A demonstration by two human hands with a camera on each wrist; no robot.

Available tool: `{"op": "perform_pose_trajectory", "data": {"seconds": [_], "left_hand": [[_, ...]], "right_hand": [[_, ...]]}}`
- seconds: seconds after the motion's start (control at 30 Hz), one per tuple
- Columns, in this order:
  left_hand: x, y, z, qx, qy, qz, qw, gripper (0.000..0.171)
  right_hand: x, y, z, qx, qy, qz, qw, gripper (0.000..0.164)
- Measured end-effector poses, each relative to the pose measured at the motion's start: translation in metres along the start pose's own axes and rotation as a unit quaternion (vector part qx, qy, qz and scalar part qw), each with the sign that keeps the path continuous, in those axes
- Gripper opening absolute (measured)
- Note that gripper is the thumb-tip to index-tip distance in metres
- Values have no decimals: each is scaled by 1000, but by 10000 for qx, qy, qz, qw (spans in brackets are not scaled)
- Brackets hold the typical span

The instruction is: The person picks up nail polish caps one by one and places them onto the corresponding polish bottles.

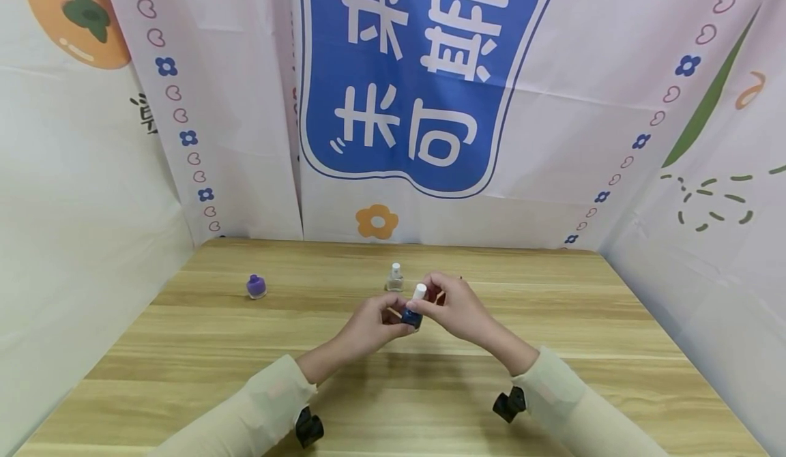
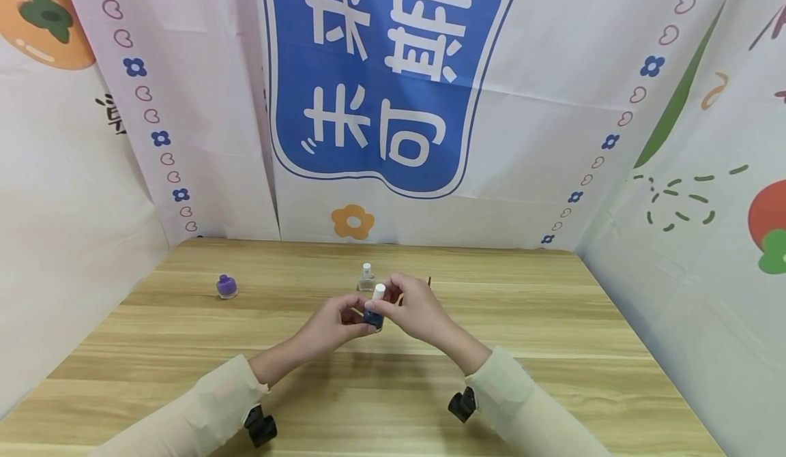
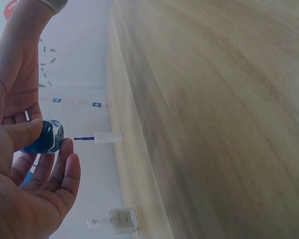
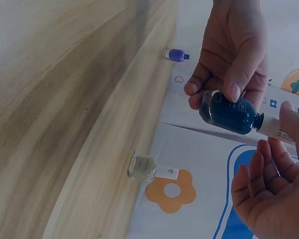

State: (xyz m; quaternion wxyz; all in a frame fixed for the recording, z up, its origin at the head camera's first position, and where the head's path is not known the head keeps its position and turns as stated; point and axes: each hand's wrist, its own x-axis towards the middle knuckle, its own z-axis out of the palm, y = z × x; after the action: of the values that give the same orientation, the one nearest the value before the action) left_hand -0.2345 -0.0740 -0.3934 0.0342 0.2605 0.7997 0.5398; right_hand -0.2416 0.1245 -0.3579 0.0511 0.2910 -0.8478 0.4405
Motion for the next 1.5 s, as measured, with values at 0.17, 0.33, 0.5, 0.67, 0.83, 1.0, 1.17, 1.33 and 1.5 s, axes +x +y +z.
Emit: {"op": "perform_pose_trajectory", "data": {"seconds": [0.17, 0.33, 0.5, 0.67, 0.83, 1.0, 1.17, 1.33, 1.5], "left_hand": [[2, 0, -2, -117, -1, -145, 9998, 24], [2, 2, -3, -155, -41, -157, 9997, 23], [2, 3, -3, -147, -49, -112, 9998, 23], [2, 2, -3, -169, -35, -123, 9998, 23], [2, 3, -3, -200, -37, -135, 9997, 22], [2, 4, -3, -235, -32, -155, 9996, 22], [2, 4, -2, -212, 1, -119, 9997, 21], [1, 3, -1, -216, -1, -54, 9998, 21], [2, 3, -2, -211, 10, -98, 9997, 20]], "right_hand": [[0, 0, -6, 267, -153, -77, 9995, 22], [1, 1, -13, 569, -523, -181, 9968, 28], [0, -6, -15, 659, -653, -198, 9955, 19], [1, -6, -13, 512, -476, -127, 9975, 11], [1, 0, -8, 349, -199, -96, 9991, 5], [1, 0, -4, 314, -7, -6, 9995, 7], [1, 2, 1, 426, 50, 166, 9989, 13], [0, 2, 4, 550, 164, 210, 9981, 17], [-1, 3, 3, 656, 88, 217, 9976, 18]]}}
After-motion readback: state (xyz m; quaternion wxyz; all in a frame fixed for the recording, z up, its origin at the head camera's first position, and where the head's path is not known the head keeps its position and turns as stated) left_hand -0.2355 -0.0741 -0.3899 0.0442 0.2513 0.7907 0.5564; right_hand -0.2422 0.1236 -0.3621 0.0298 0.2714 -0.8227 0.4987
